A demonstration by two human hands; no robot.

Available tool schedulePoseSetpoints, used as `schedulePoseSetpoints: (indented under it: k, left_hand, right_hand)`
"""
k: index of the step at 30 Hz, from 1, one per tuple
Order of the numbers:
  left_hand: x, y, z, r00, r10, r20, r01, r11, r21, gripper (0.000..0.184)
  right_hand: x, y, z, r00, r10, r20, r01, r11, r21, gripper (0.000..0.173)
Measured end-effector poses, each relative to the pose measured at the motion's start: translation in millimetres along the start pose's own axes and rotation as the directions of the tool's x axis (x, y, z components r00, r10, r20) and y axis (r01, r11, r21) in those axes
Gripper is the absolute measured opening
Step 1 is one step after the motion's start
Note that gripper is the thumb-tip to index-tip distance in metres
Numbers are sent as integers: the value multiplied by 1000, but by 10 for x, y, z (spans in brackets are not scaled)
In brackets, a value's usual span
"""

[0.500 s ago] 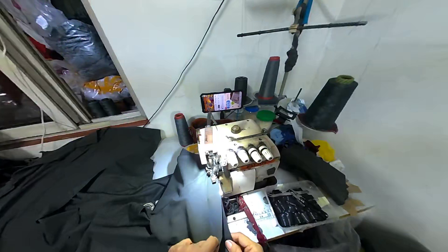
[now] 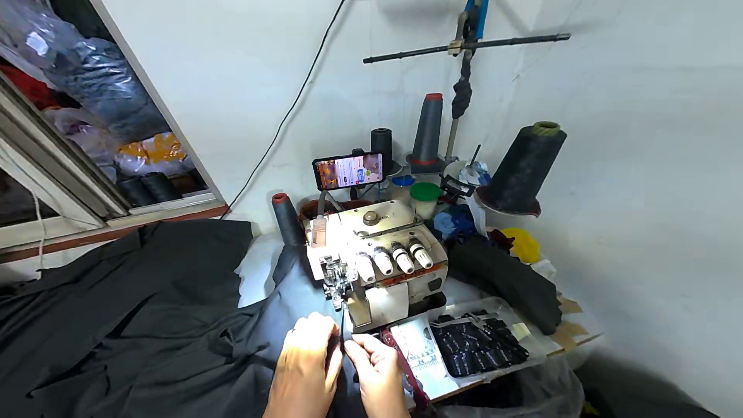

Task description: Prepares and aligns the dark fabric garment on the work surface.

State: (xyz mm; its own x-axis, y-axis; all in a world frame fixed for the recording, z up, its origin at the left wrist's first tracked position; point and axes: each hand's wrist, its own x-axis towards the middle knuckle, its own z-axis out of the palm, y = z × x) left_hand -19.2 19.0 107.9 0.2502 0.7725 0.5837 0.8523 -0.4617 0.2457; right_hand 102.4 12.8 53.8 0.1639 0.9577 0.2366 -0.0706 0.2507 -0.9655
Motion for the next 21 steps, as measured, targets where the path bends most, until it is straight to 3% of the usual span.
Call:
schedulePoseSetpoints:
  k: [6, 21]
  left_hand:
    - [-211, 65, -3, 996, 67, -65, -71, 995, -71, 15]
    - [-121, 108, 133, 991, 71, -111, -69, 997, 22, 20]
  right_hand:
    - [-157, 13, -32, 999, 19, -39, -19, 1000, 9, 16]
    - [-63, 21, 129, 992, 67, -102, -53, 990, 134, 19]
